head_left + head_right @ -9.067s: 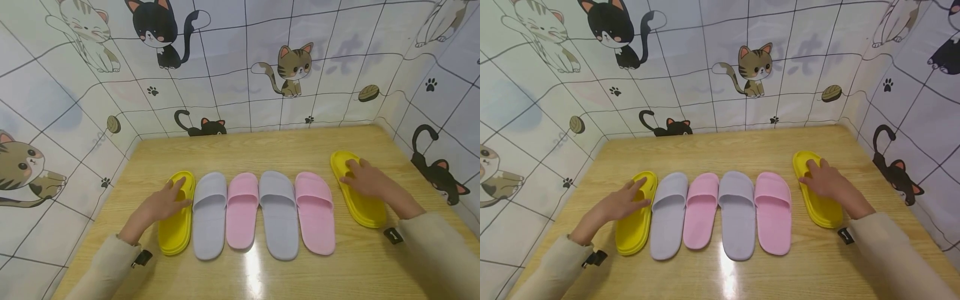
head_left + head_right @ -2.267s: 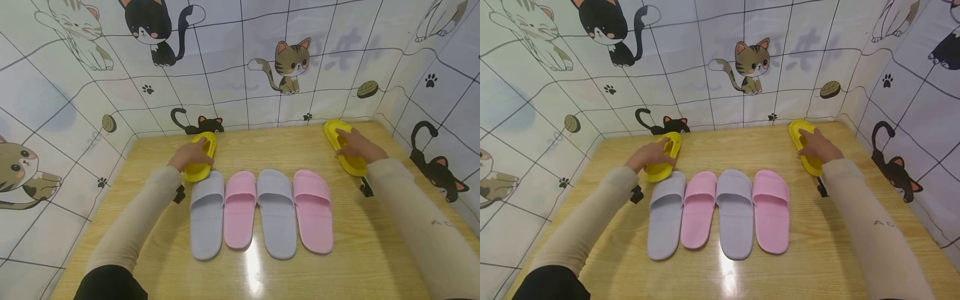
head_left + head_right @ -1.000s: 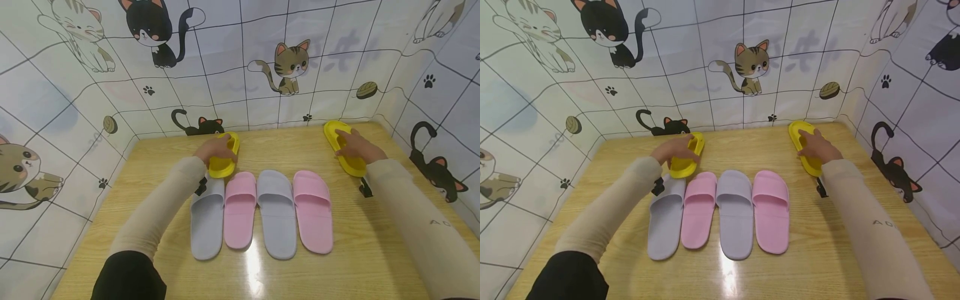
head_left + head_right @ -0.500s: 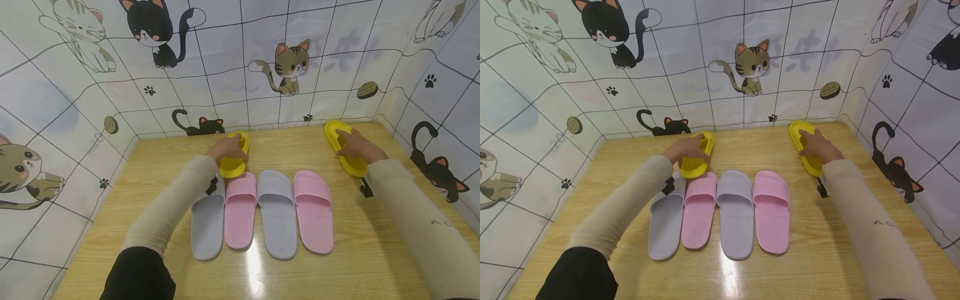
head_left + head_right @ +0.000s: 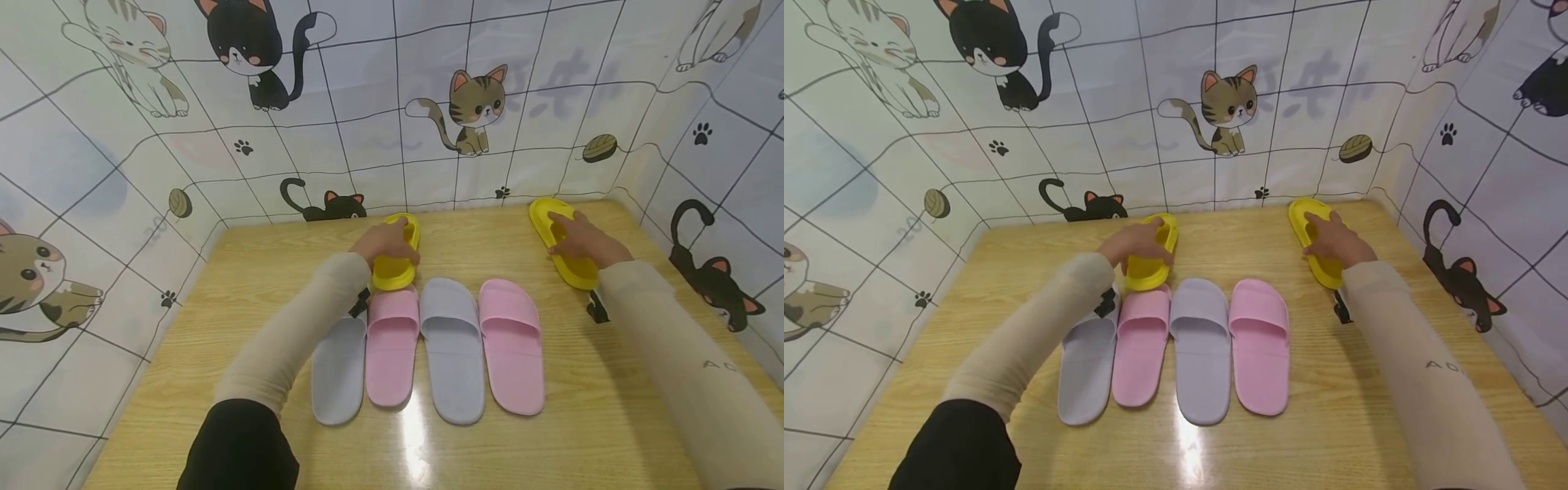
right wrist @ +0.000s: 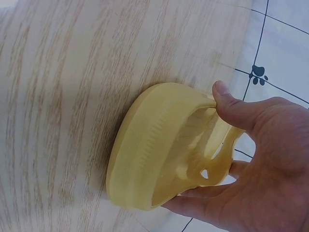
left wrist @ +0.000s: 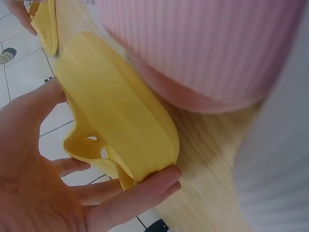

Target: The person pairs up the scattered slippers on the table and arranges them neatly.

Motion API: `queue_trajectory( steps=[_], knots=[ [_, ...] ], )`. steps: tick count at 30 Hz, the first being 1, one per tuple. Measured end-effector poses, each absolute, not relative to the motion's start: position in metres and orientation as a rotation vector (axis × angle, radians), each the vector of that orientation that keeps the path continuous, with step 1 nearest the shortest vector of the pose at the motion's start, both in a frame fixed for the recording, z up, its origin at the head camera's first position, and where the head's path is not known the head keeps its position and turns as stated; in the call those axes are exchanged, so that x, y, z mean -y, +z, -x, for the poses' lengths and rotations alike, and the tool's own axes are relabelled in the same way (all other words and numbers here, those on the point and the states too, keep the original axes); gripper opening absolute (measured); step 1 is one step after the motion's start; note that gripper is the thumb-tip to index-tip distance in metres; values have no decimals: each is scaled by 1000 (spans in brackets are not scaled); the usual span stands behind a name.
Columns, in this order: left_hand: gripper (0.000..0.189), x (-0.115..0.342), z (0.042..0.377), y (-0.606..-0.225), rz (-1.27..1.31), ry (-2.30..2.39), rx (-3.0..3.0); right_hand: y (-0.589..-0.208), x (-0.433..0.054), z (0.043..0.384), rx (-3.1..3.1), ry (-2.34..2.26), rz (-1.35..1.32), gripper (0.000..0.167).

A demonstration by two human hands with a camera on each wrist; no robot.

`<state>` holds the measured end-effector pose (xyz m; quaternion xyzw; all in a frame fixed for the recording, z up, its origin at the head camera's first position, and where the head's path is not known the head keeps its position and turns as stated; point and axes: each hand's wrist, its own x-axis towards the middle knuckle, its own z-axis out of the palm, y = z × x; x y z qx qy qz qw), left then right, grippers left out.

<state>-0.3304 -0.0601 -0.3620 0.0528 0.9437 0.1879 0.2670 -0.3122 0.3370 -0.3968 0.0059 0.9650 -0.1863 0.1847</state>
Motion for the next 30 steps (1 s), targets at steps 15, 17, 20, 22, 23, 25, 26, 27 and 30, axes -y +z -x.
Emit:
queue_trajectory(
  steps=[15,17,20,22,23,25,26,27,30],
  knots=[
    [102,29,328,-356,-243,381,-2564,-398,-340,313,-2710,-566,-34,90],
    [101,26,328,-356,-243,375,-2566,-398,-339,313,-2704,-576,-37,90],
    [101,20,328,-356,-231,372,-2567,-398,-339,312,-2701,-585,-39,90],
    [101,15,327,-356,-227,369,-2570,-397,-338,311,-2699,-592,-42,90],
    [101,13,326,-356,-230,368,-2572,-397,-338,311,-2698,-593,-42,90],
    [101,9,326,-357,-236,368,-2580,-396,-337,310,-2698,-593,-43,90],
    [101,8,325,-357,-245,370,-2584,-395,-337,309,-2698,-592,-43,90],
    [100,6,325,-357,-251,372,-2587,-395,-336,309,-2699,-589,-41,89],
    [100,1,325,-358,-257,368,-2598,-394,-335,308,-2706,-575,-32,89]
  ],
)
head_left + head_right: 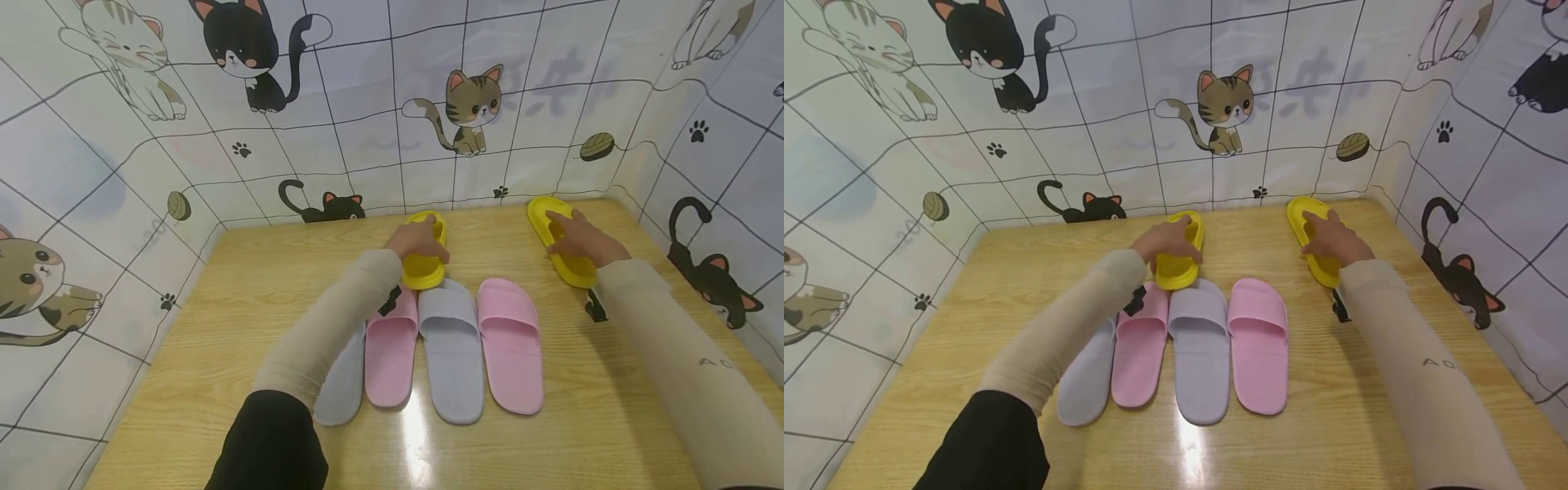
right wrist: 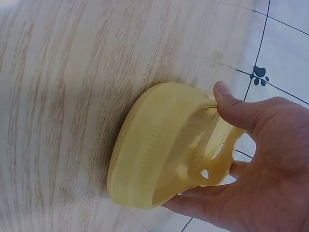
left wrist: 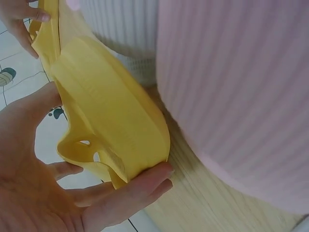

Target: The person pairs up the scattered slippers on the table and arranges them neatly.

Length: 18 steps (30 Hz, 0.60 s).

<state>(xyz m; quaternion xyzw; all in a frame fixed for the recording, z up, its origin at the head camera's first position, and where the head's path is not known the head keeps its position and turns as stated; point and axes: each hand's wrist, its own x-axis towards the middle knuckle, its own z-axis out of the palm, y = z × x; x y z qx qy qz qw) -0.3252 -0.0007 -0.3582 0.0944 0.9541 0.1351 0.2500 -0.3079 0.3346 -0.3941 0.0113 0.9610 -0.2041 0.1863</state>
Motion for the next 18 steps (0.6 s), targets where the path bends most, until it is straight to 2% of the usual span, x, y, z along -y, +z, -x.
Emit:
queue_trajectory(
  steps=[18],
  knots=[
    [100,-31,323,-357,-249,348,-2598,-396,-336,310,-2711,-565,-29,90]
  ],
)
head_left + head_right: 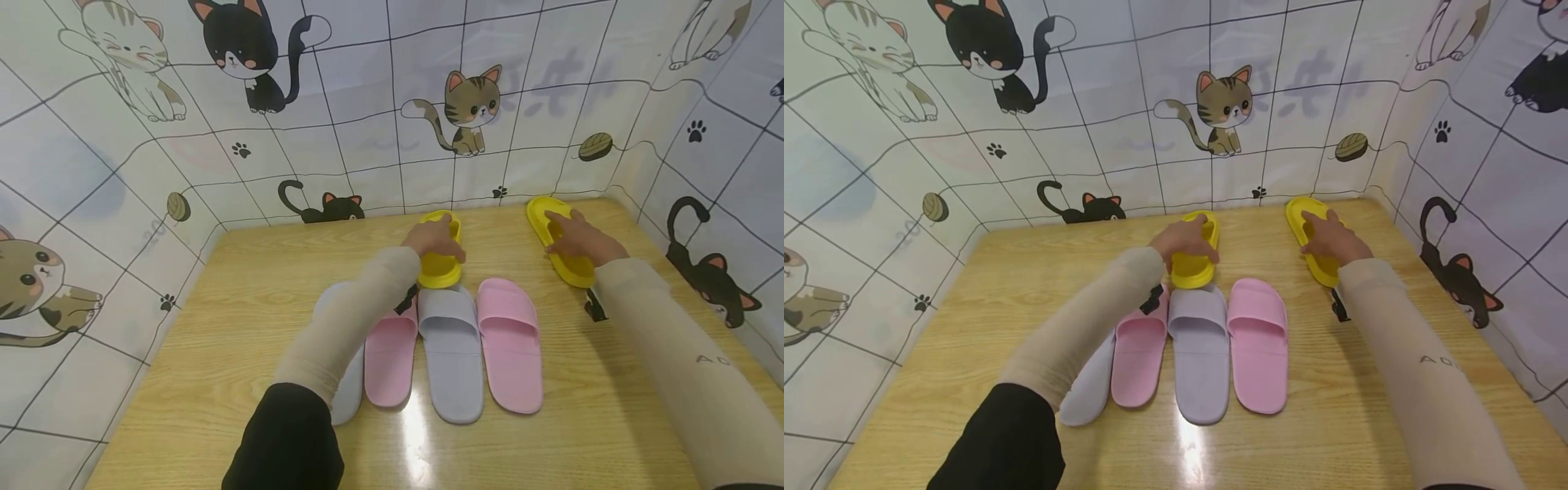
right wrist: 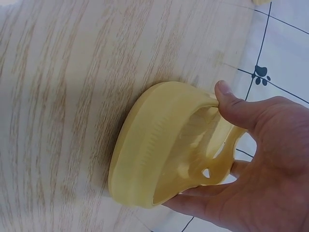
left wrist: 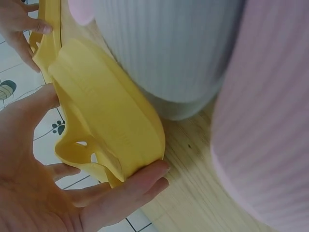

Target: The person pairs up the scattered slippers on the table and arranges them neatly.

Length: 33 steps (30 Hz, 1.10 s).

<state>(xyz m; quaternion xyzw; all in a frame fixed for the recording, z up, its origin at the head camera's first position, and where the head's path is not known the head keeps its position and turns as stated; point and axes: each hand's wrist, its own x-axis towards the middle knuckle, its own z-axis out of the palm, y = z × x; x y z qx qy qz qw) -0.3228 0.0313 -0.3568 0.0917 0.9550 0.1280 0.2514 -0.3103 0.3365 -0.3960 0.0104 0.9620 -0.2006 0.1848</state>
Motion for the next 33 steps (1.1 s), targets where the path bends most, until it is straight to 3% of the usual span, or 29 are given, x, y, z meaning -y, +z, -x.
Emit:
queue_trajectory(
  steps=[22,33],
  knots=[
    [93,-71,313,-363,-362,385,-2694,-390,-332,304,-2704,-553,-45,88],
    [101,-92,318,-377,-341,401,-2791,-397,-336,310,-2695,-568,-49,89]
  ],
)
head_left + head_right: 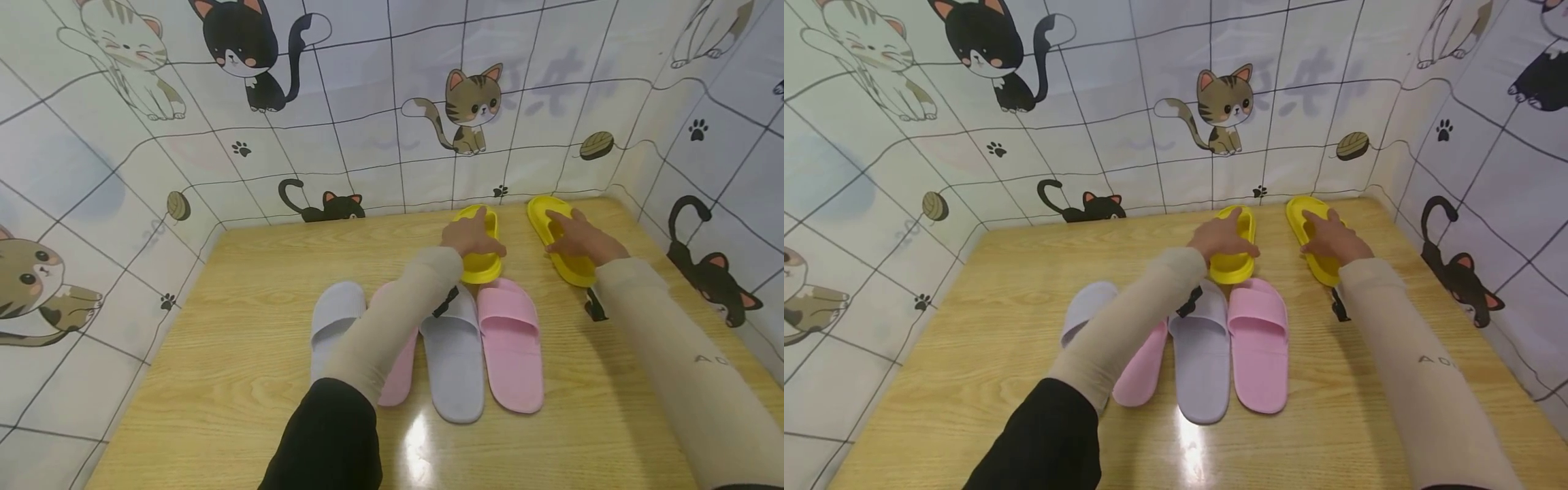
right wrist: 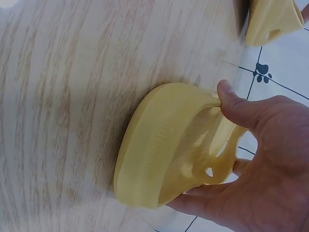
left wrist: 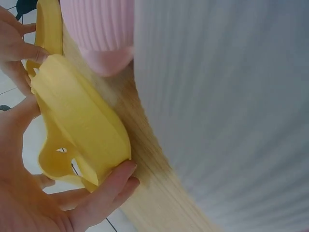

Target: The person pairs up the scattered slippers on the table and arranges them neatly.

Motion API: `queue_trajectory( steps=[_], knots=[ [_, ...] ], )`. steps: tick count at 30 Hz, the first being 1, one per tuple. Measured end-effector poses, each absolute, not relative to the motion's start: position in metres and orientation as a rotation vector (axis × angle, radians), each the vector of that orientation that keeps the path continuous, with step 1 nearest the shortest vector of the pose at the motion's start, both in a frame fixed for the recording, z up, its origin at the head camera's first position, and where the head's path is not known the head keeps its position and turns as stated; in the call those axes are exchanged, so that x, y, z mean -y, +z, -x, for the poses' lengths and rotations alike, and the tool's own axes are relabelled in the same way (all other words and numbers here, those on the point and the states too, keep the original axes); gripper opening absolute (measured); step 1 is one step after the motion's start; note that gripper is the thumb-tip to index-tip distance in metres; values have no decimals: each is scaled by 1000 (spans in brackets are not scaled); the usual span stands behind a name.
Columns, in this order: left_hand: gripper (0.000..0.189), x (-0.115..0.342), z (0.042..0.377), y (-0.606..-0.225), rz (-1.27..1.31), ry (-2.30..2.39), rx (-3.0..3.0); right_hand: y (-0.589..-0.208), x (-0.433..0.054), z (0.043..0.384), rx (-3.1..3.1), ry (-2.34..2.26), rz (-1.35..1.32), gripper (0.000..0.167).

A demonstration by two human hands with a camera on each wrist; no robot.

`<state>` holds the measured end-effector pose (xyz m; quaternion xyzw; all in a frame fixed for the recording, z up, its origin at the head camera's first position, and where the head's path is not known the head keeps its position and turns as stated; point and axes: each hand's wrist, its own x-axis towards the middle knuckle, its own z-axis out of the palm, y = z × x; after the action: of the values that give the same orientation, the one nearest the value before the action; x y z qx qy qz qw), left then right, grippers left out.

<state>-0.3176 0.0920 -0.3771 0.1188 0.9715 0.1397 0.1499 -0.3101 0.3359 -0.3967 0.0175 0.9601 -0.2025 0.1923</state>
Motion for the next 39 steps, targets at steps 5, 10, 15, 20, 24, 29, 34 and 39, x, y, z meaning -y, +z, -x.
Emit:
queue_trajectory(
  steps=[5,10,15,20,24,29,34,39],
  knots=[
    [102,-101,318,-382,-317,457,-2805,-397,-338,311,-2686,-560,-42,90],
    [97,-107,317,-384,-332,513,-2820,-396,-338,312,-2678,-563,-49,90],
    [98,-112,315,-387,-330,492,-2828,-396,-337,311,-2686,-554,-27,90],
    [98,-117,314,-387,-324,448,-2834,-396,-339,310,-2701,-532,4,89],
    [98,-118,313,-386,-313,411,-2824,-395,-339,310,-2683,-556,-1,90],
    [96,-119,313,-384,-318,408,-2791,-396,-339,312,-2675,-560,-20,90],
    [89,-127,315,-387,-338,355,-2787,-400,-342,314,-2670,-557,-59,91],
    [86,-133,306,-388,-308,321,-2778,-400,-339,312,-2669,-565,-65,90]
  ],
)
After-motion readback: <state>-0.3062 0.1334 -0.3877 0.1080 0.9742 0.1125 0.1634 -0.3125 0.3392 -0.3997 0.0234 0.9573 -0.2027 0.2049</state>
